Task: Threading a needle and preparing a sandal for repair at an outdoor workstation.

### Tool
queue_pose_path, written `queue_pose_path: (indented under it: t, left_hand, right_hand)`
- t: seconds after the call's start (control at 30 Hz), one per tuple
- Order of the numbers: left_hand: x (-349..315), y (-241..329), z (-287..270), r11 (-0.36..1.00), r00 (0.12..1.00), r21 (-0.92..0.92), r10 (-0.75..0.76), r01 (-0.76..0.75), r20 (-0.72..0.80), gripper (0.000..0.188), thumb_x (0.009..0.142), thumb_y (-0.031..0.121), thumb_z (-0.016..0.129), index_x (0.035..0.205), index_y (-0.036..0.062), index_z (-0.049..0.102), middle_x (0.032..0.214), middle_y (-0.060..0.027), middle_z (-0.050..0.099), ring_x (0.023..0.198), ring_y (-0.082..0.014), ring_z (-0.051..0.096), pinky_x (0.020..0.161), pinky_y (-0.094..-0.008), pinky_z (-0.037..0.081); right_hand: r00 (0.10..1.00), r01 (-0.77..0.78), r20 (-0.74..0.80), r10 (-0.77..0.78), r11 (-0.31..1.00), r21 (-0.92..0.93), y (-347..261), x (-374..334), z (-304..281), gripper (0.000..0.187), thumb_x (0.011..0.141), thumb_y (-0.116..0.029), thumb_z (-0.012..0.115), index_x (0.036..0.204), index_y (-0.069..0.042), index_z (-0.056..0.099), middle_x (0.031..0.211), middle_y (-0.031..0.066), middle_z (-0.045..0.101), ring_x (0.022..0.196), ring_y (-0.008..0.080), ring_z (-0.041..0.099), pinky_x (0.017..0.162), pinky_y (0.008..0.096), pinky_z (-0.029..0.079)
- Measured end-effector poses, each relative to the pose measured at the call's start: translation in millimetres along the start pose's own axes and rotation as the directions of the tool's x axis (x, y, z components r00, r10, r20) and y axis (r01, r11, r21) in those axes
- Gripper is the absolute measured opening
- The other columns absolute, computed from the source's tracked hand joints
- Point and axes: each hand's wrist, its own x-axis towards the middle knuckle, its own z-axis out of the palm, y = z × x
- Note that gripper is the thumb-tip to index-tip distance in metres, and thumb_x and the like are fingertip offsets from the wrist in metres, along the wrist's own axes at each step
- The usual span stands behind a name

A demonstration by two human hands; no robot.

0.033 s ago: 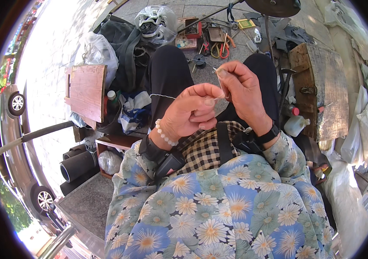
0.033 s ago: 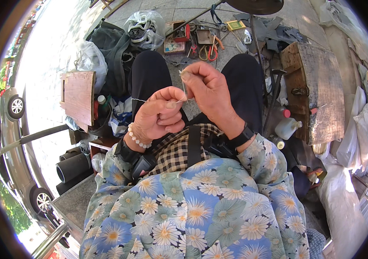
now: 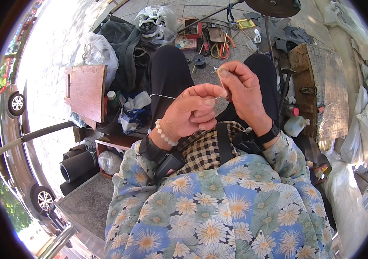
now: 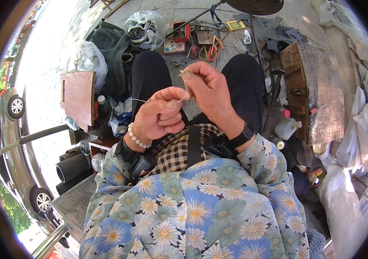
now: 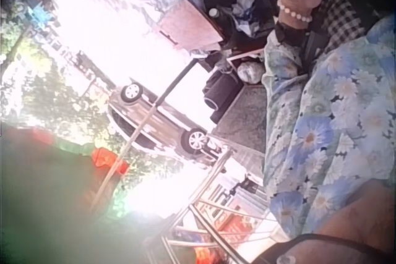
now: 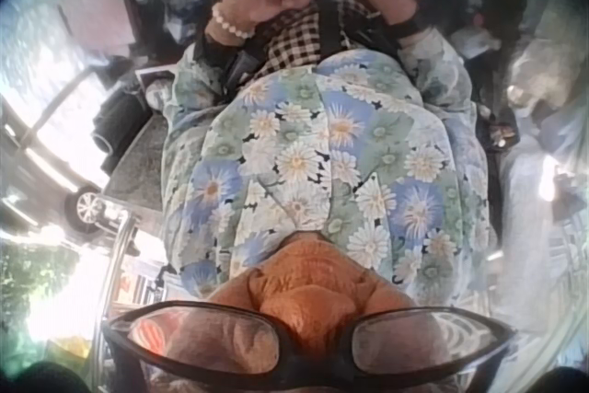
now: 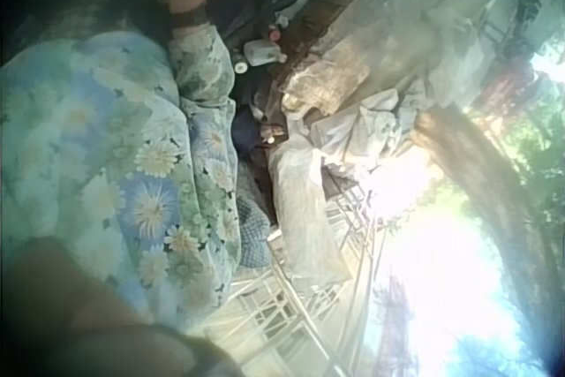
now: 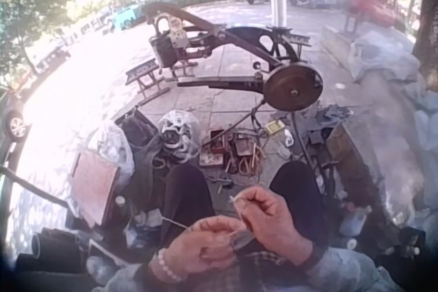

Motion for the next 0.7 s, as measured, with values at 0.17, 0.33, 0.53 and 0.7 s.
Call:
queue_pose_path:
  t: [0.17,0.33,0.53,0.7]
  left_hand:
    - [0,2,0,0.997,0.997,0.01,-0.072,0.072,0.004,0.042,0.086,0.009,0.047,0.127,0.0027,0.041,0.048,0.006,0.029,0.038,-0.0042,0.025,0.039,-0.0227,0.03]
    - [0,3,5,0.985,0.988,0.089,-0.15,0.147,0.024,0.051,0.083,0.007,0.046,0.133,0.0071,0.036,0.047,0.0061,0.03,0.038,-0.0049,0.028,0.041,-0.0227,0.035]
    - [-4,2,1,0.994,0.967,0.047,-0.107,0.099,0.231,0.066,0.085,0.006,0.042,0.142,0.0139,0.011,0.046,0.0012,0.033,0.036,-0.0069,0.029,0.04,-0.0262,0.038]
    - [-7,-1,-4,0.998,0.946,-0.07,0.023,-0.001,0.324,0.068,0.084,0.003,0.04,0.143,0.0171,0.008,0.046,-0.0012,0.036,0.036,-0.0087,0.028,0.04,-0.0299,0.039]
  right_hand:
    - [0.999,-0.035,-0.016,0.037,0.994,0.102,-7,-1,-1,0.004,0.087,-0.009,0.053,0.086,-0.006,0.055,0.067,-0.0027,0.054,0.051,-0.0003,0.04,0.042,0.0166,0.03]
    - [0.971,-0.239,0.106,0.214,0.891,0.385,-5,4,-15,0.004,0.087,-0.011,0.052,0.09,-0.009,0.055,0.073,0.0016,0.059,0.048,0.0016,0.041,0.041,0.0165,0.031]
    - [0.944,-0.318,0.303,0.131,0.605,0.73,8,8,-24,0.009,0.088,-0.011,0.05,0.097,-0.011,0.052,0.079,0.003,0.059,0.045,0.0081,0.042,0.044,0.0241,0.035]
    - [0.916,-0.385,0.338,0.217,0.708,0.592,20,15,-38,0.015,0.086,-0.01,0.054,0.1,-0.011,0.051,0.083,0.0035,0.058,0.054,0.0099,0.05,0.047,0.0253,0.037]
